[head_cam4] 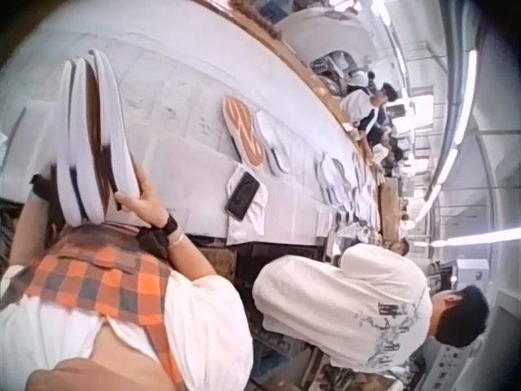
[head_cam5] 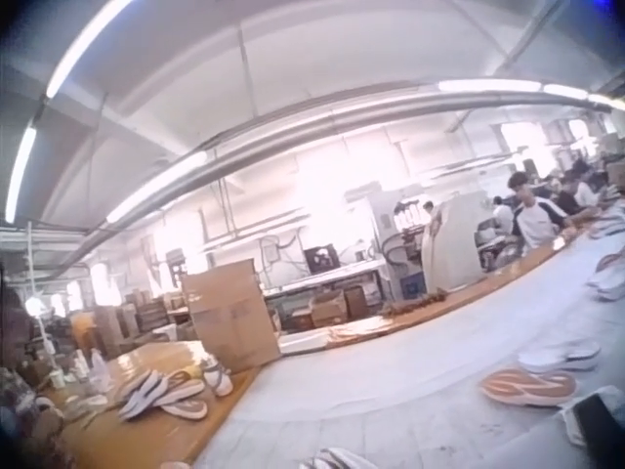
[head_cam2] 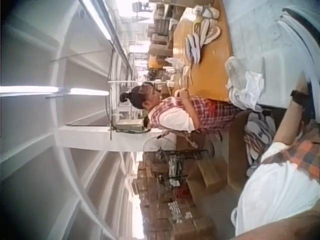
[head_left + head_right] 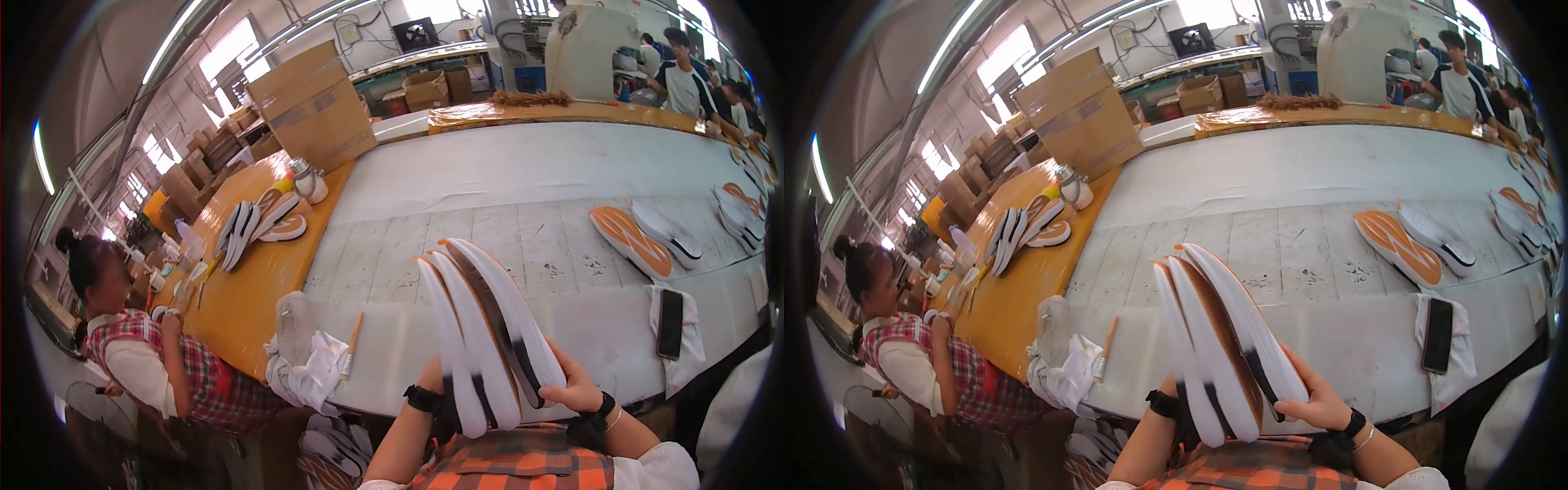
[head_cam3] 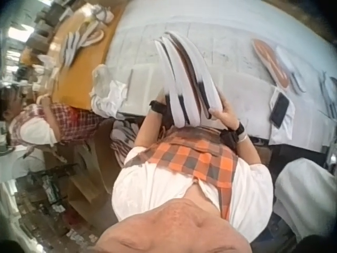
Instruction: Inspecting and sorting shoe soles on a production line.
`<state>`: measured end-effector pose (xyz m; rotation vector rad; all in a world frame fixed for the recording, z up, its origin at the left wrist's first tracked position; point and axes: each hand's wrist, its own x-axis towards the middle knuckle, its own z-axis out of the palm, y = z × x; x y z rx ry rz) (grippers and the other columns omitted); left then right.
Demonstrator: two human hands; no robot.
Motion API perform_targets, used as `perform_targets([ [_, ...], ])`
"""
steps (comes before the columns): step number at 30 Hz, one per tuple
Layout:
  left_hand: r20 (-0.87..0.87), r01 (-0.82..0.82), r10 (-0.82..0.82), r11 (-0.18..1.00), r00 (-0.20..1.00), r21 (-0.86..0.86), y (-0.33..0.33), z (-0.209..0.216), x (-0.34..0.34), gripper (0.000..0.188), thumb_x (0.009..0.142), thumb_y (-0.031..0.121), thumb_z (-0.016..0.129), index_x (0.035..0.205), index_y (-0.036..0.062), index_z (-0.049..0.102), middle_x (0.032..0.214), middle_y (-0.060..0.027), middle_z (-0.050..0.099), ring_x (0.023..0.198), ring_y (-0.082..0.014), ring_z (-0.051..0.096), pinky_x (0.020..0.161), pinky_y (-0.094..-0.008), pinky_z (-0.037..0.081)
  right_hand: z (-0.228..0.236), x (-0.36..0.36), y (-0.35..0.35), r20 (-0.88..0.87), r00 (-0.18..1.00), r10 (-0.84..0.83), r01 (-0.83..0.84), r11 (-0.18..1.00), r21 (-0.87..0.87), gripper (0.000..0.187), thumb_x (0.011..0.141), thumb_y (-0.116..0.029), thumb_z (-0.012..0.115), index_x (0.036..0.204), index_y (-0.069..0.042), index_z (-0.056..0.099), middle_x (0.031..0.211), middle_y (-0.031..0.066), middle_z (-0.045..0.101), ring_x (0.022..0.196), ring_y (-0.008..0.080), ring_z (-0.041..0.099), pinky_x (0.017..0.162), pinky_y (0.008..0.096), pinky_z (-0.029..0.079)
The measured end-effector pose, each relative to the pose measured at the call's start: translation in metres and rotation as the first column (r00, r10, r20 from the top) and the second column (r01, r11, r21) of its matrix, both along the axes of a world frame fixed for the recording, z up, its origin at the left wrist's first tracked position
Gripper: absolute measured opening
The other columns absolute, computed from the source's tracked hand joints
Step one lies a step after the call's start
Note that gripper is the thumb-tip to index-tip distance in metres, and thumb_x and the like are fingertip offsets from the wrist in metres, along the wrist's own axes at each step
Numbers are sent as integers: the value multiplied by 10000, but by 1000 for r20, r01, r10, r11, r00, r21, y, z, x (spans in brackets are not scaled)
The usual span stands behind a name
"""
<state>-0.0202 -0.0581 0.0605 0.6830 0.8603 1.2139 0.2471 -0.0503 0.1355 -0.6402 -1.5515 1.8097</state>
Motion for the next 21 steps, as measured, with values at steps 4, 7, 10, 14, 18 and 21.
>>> perform_targets([
  [4, 211, 44, -24, 995, 977, -87, -1, -8, 0, 262, 840, 91, 543, 1087, 6, 538, 987, -58, 593, 861, -136, 569, 739, -288, 483, -11, 3, 0, 15, 1000, 12, -12, 1000, -5, 820, 744, -166, 678, 1387, -35, 186, 1354, 103, 337, 1229, 171, 329, 1012, 306, 247],
  [7, 107, 41, -41, 999, 993, 1, -2, 3, 5, 252, 840, 93, 540, 1076, 7, 545, 974, -56, 598, 838, -132, 572, 732, -286, 482, -36, 9, 1, -77, 996, -54, 43, 989, -139, 816, 735, -148, 676, 1382, -27, 195, 1344, 105, 350, 1223, 180, 345, 1010, 313, 257],
  [10, 48, 106, -109, 993, 993, 50, -6, 5, 2, 246, 846, 109, 534, 1069, 6, 546, 975, -53, 599, 835, -126, 570, 728, -279, 479, -42, 13, -1, -187, 973, -134, 62, 935, -348, 746, 758, -119, 616, 1374, -18, 207, 1326, 113, 372, 1205, 202, 379, 1002, 333, 288],
  [14, 38, 135, -134, 991, 990, -3, -7, 12, 6, 273, 850, 152, 546, 1085, 14, 544, 988, -51, 599, 848, -127, 572, 730, -275, 481, -38, 9, 2, -251, 940, -232, 83, 867, -492, 572, 813, -132, 488, 1327, -3, 273, 1252, 129, 441, 1134, 241, 458, 949, 368, 372],
  [18, 371, 196, -150, 976, 916, -90, -9, 3, 15, 383, 838, 303, 575, 1118, 44, 537, 1034, -70, 604, 911, -169, 588, 821, -317, 484, -42, 8, 13, -306, 883, -355, 139, 823, -551, 474, 830, -195, 491, 1240, 7, 368, 1139, 124, 523, 1039, 248, 526, 893, 377, 424],
  [21, 635, 236, -138, 969, 760, -71, -6, -17, 35, 390, 851, 303, 559, 1132, 35, 527, 1077, -91, 595, 940, -189, 586, 846, -338, 477, -48, 18, 20, -285, 862, -419, 188, 787, -588, 449, 847, -207, 467, 1238, -3, 380, 1139, 127, 533, 1036, 253, 535, 904, 386, 419],
])
